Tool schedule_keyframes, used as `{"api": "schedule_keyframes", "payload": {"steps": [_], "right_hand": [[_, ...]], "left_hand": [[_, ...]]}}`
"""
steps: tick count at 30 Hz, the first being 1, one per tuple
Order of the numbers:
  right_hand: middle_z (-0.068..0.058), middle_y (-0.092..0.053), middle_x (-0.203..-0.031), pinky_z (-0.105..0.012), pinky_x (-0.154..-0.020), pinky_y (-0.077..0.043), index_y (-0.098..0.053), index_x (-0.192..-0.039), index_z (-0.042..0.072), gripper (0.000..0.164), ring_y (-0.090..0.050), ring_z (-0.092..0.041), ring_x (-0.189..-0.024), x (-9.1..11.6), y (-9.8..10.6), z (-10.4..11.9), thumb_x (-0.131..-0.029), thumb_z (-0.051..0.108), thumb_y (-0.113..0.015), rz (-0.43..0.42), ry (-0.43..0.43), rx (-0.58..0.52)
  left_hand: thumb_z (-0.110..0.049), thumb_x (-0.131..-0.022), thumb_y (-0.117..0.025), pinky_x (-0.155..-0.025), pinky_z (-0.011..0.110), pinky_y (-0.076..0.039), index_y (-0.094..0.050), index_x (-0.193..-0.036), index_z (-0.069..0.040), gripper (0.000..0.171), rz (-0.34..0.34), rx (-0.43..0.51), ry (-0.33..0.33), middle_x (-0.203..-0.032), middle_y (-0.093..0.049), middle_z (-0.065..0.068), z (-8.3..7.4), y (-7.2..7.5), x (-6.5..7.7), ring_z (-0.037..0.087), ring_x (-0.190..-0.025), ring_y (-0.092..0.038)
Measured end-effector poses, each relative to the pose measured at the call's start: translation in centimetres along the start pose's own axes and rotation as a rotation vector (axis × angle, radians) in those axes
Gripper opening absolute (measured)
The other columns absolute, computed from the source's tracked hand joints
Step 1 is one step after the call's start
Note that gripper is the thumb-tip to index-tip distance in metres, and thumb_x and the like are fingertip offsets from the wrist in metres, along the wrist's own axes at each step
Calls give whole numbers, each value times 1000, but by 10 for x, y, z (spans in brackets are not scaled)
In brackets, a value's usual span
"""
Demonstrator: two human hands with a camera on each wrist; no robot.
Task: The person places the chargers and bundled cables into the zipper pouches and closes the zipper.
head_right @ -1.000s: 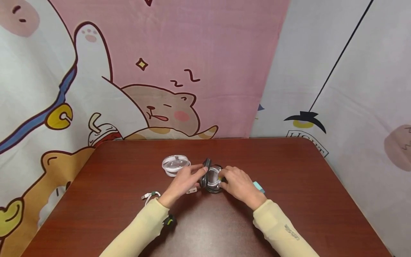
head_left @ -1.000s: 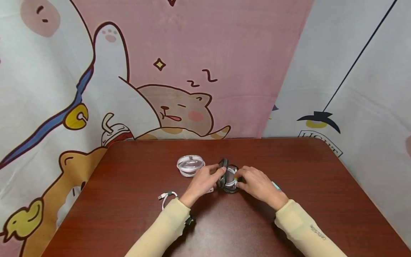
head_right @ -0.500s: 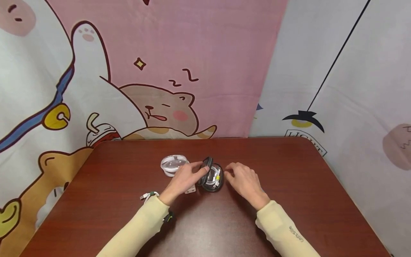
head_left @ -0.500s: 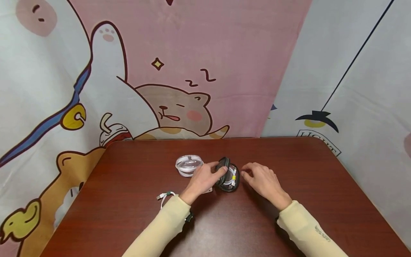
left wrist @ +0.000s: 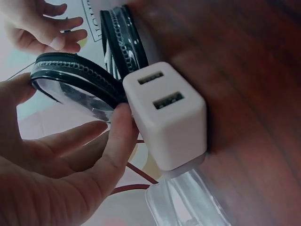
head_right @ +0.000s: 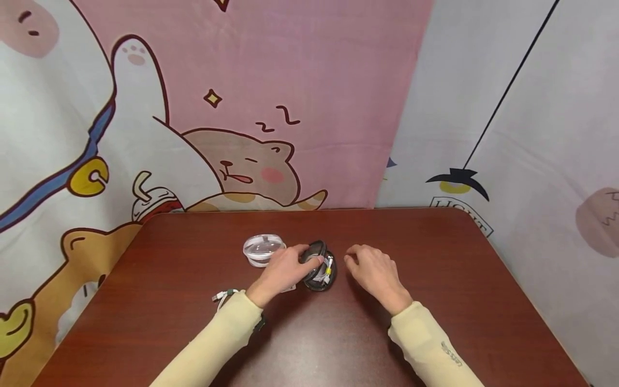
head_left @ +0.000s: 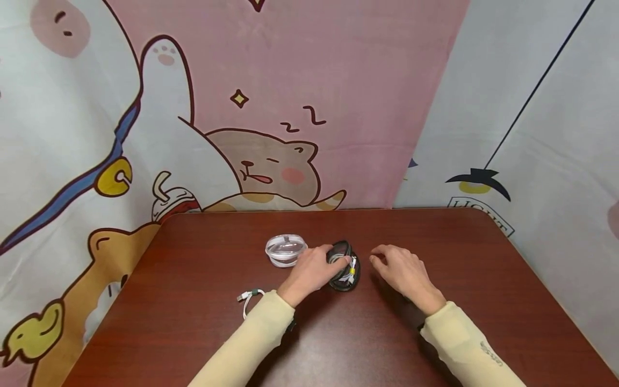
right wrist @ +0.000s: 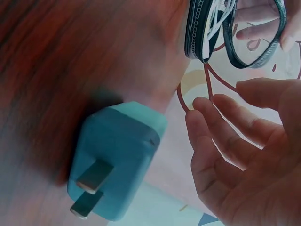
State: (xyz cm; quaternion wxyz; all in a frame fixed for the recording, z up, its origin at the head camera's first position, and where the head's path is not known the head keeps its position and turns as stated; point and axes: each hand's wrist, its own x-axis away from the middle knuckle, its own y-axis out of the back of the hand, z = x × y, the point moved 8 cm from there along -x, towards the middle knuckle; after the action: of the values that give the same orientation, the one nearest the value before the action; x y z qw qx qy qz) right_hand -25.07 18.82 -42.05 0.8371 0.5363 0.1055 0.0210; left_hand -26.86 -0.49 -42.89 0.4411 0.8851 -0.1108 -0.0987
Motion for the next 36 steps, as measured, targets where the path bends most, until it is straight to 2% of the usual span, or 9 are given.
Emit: {"api": "schedule_keyframes", "payload": {"steps": [3,6,14,18,25,33,36], "right_hand": [[-12,-74,-114,-49,-60,-55,-76,-116,8,22,-70,-31,-86,1,-1,-1,-100,21,-67,11,-9,0],[-13,-74,-113,-48,-59,-55,-76,-116,8,21,-70,-31,-85,1,-2,-2,-99,19,-68,20,-18,3],[-12,-74,-113,-52,-61,-55,-76,-114,9,20,-71,-34,-89,2,-1,-4,-99,18,-67,19,-26,16],[-12,-74,-114,-51,-60,-54,-76,-115,9,20,-70,-33,-87,2,-1,-4,-99,18,-67,15,-23,17],[-12,-73,-114,-52,-62,-55,-75,-116,8,22,-70,-34,-90,9,7,-9,-99,20,-66,-7,-12,27],[-16,-67,-128,-60,-83,-54,-73,-124,7,34,-64,-39,-113,24,13,-24,-98,29,-70,48,23,59],[-17,-66,-131,-60,-83,-53,-72,-127,7,40,-64,-40,-114,32,15,-31,-98,34,-72,76,41,65]], "left_hand": [[-61,-91,-66,-70,37,-52,-73,-115,-4,62,3,-34,1,-94,-75,9,-1,-2,-2,23,-82,-67],[-65,-90,-67,-67,35,-51,-73,-114,-4,66,6,-53,2,-90,-73,7,-1,-5,-3,21,-77,-65],[-68,-96,-55,-73,37,-52,-74,-113,-5,68,15,-16,-20,-96,-74,8,2,-3,-2,24,-86,-68],[-67,-91,-63,-77,39,-53,-72,-119,-4,69,28,-36,-25,-101,-75,9,1,-3,0,25,-90,-68],[-57,-83,-80,-95,43,-52,-64,-134,-4,76,34,-62,-78,-120,-71,14,-5,-5,4,29,-111,-67],[-48,-83,-83,-92,42,-53,-67,-131,-3,68,31,-25,-93,-118,-73,14,-2,-5,3,28,-107,-69],[-48,-83,-82,-91,42,-53,-68,-130,-4,66,42,2,-87,-118,-73,12,1,-5,3,28,-107,-69]]}}
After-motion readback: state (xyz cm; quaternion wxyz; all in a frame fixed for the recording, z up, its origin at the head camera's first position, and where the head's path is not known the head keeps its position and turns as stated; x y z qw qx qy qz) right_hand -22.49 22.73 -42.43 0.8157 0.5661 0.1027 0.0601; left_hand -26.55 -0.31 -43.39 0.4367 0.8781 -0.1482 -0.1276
